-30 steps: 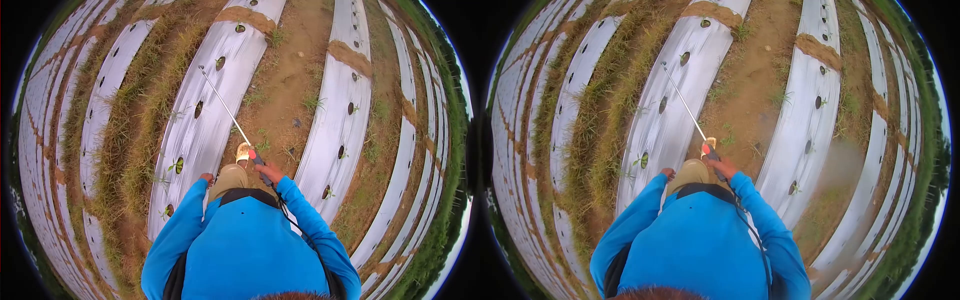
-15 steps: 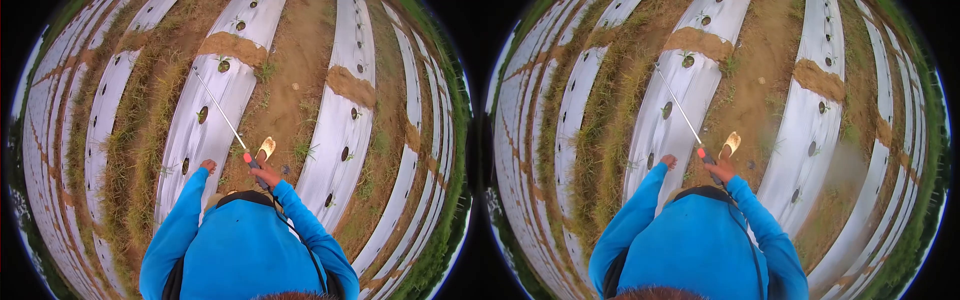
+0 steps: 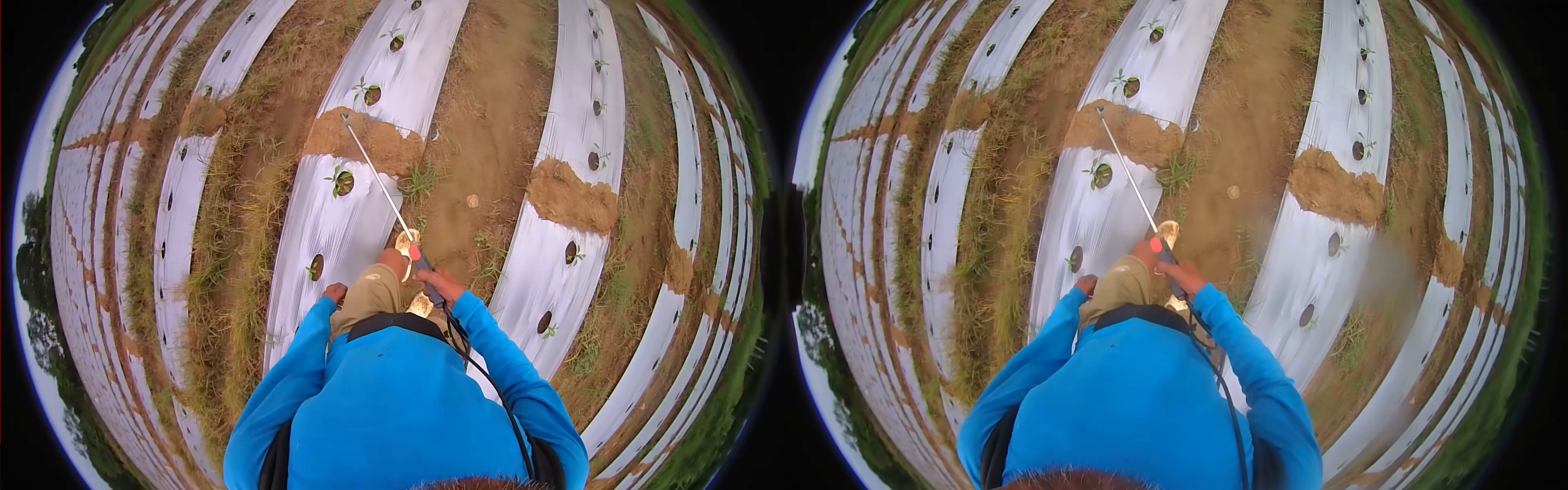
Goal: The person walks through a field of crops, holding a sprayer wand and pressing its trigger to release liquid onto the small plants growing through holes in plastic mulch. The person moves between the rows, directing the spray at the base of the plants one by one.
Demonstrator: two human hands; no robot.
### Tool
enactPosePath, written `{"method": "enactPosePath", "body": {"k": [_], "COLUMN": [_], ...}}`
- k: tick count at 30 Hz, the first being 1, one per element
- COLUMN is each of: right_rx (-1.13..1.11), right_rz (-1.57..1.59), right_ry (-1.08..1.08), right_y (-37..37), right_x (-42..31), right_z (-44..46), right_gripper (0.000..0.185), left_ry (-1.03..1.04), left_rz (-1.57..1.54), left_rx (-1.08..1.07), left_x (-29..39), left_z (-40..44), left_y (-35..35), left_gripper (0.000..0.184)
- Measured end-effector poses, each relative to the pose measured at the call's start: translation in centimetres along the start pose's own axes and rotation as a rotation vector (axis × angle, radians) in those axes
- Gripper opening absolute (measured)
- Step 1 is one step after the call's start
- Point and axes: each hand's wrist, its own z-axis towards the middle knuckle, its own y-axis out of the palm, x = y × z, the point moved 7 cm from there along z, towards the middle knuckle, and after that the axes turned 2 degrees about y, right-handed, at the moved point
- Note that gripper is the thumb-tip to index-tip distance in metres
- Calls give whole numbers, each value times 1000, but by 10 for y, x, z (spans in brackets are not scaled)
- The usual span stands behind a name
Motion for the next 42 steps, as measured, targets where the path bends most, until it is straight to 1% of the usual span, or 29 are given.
{"method": "enactPosePath", "body": {"k": [1, 3, 5, 7, 8, 10, 11, 13, 15, 16, 17, 19, 21, 22, 23, 24, 25, 27, 28, 30, 31, 32, 33, 35, 36, 37, 39, 40, 42], "right_rx": [14, -7, -11, 35, 55, 84, 97, 53, 80, 81, 82, 101, 33, 16, 50, 79, 48, 49, -25, -62, -86, -115, -115, -109, -110, -135, -154, -120, -91], "right_rz": [-15, -14, -10, -88, -81, -147, -152, -121, -149, -153, -156, -160, -88, -97, -126, -150, -154, -261, -242, -213, -176, -127, -137, -142, -151, -149, -154, -139, -103], "right_ry": [8, 7, -2, -12, -8, -23, -26, -23, -35, -52, -68, -2, -1, -1, -71, -139, -136, -105, -75, -119, -120, -117, -126, -74, -74, -50, -23, -30, -73], "right_y": [-9, -25, -36, -48, -52, -77, -89, -102, -130, -141, -155, -193, -232, -253, -276, -301, -323, -372, -391, -422, -431, -443, -457, -480, -491, -500, -519, -529, -545], "right_x": [-20, -64, -114, -171, -185, -234, -260, -302, -333, -353, -371, -391, -423, -438, -458, -478, -495, -541, -561, -630, -652, -673, -702, -747, -768, -788, -826, -846, -893], "right_z": [15, 44, 59, 64, 68, 78, 80, 80, 99, 106, 114, 137, 158, 170, 185, 198, 212, 246, 254, 261, 259, 266, 271, 284, 296, 310, 339, 352, 370], "right_gripper": [39, 40, 41, 43, 43, 45, 45, 46, 46, 46, 46, 45, 43, 43, 41, 40, 40, 38, 38, 39, 39, 40, 40, 38, 38, 38, 37, 37, 37], "left_ry": [-4, -460, -433, -526, -523, -531, -520, -259, -117, -208, -206, -24, -70, -143, -214, -221, -296, -357, -405, -374, -161, 58, 68, -85, -82, -81, -426, -421, -535], "left_rz": [-2, -287, -284, -317, -311, -191, -193, -243, -354, -327, -323, -413, -385, -388, -389, -390, -331, -274, -337, -387, -72, 235, 231, 212, -42, -50, -342, -350, -290], "left_rx": [-2, 38, 24, -55, -75, -101, -109, -58, -77, -41, -45, -72, -66, -41, -8, 18, 35, 81, 79, 111, 146, 174, 183, 104, 121, 126, 153, 147, 72], "left_x": [35, 66, 102, 134, 147, 196, 223, 282, 345, 354, 362, 391, 444, 454, 459, 467, 462, 501, 505, 542, 535, 547, 569, 601, 640, 671, 703, 721, 733], "left_z": [16, 48, 98, 143, 162, 220, 245, 290, 331, 363, 394, 446, 470, 485, 500, 508, 511, 540, 515, 559, 582, 598, 615, 642, 645, 658, 690, 719, 774], "left_y": [-9, -22, -35, -47, -55, -67, -74, -96, -110, -112, -111, -110, -114, -111, -111, -107, -100, -102, -89, -104, -107, -107, -113, -120, -126, -132, -138, -142, -144], "left_gripper": [32, 29, 26, 25, 25, 26, 26, 28, 31, 33, 33, 32, 28, 28, 28, 28, 27, 27, 28, 28, 28, 28, 28, 30, 28, 28, 26, 26, 27]}}
